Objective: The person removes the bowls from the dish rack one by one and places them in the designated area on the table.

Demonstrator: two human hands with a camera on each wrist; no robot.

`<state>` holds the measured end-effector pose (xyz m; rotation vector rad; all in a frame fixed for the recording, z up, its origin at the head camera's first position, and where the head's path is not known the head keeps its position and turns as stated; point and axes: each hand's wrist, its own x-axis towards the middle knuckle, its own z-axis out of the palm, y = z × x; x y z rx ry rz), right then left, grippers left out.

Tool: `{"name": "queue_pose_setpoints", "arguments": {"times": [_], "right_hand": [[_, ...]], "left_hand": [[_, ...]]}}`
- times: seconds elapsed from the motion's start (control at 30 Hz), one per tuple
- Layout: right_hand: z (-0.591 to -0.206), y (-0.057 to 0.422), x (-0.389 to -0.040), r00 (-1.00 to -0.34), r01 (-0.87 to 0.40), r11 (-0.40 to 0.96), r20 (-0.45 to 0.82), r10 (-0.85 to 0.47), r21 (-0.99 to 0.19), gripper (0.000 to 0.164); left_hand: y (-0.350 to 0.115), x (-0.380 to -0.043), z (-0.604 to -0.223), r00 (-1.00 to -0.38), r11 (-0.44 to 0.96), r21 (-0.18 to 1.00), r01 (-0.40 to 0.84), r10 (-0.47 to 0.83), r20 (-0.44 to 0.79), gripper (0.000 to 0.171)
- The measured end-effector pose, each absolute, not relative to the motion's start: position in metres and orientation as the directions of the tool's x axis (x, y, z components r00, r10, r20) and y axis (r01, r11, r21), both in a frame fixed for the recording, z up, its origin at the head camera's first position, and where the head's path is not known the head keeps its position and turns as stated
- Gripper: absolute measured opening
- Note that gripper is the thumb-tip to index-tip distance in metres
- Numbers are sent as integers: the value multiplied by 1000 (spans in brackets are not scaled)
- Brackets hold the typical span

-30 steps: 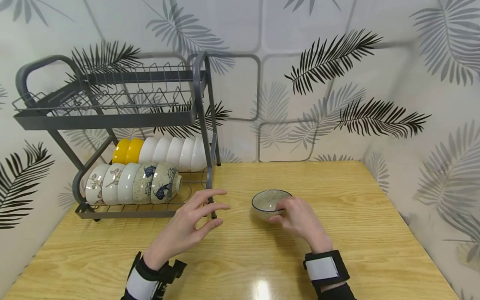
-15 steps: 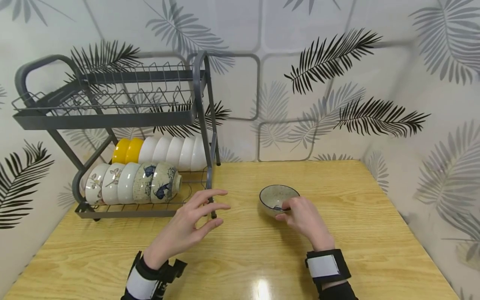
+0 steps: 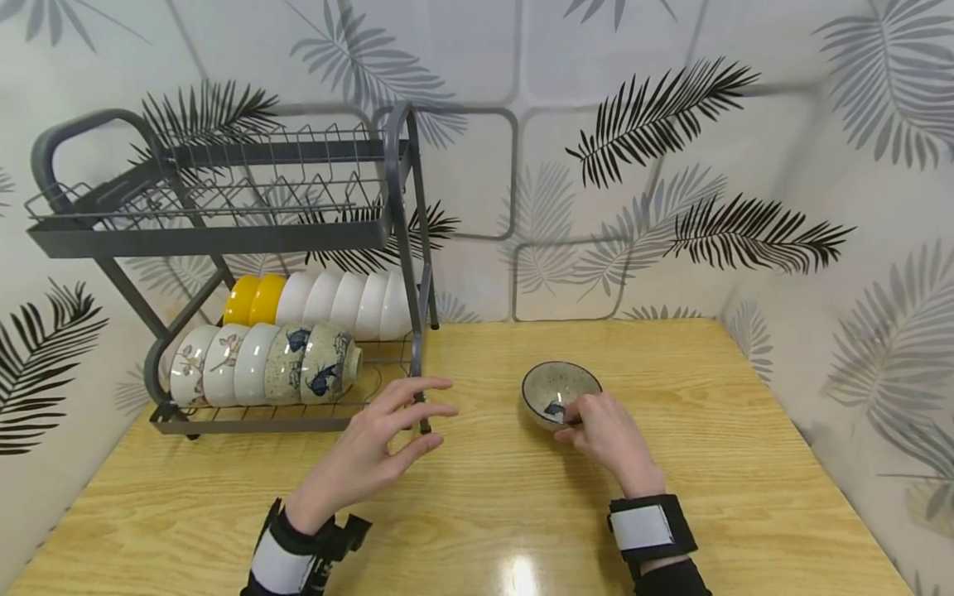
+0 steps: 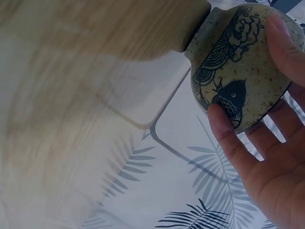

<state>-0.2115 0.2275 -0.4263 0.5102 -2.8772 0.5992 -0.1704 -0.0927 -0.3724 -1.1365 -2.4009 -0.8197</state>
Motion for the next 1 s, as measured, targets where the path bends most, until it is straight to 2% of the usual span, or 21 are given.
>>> {"name": "queue_pose_setpoints", "arguments": {"times": [0.17, 0.5, 1.0], "right_hand": [[-430, 228, -213, -930, -355, 863, 232, -285, -361, 13], [-434, 230, -215, -948, -295, 886, 222, -226, -358, 14], [-436, 239, -218, -899, -368, 854, 374, -227, -367, 9]], "left_hand": [[-93, -171, -373, -609, 504, 350, 790, 577, 544, 27], [-94, -172, -373, -620, 512, 357, 781, 571, 538, 28], [-99, -174, -373, -658, 534, 393, 749, 530, 534, 30]]}}
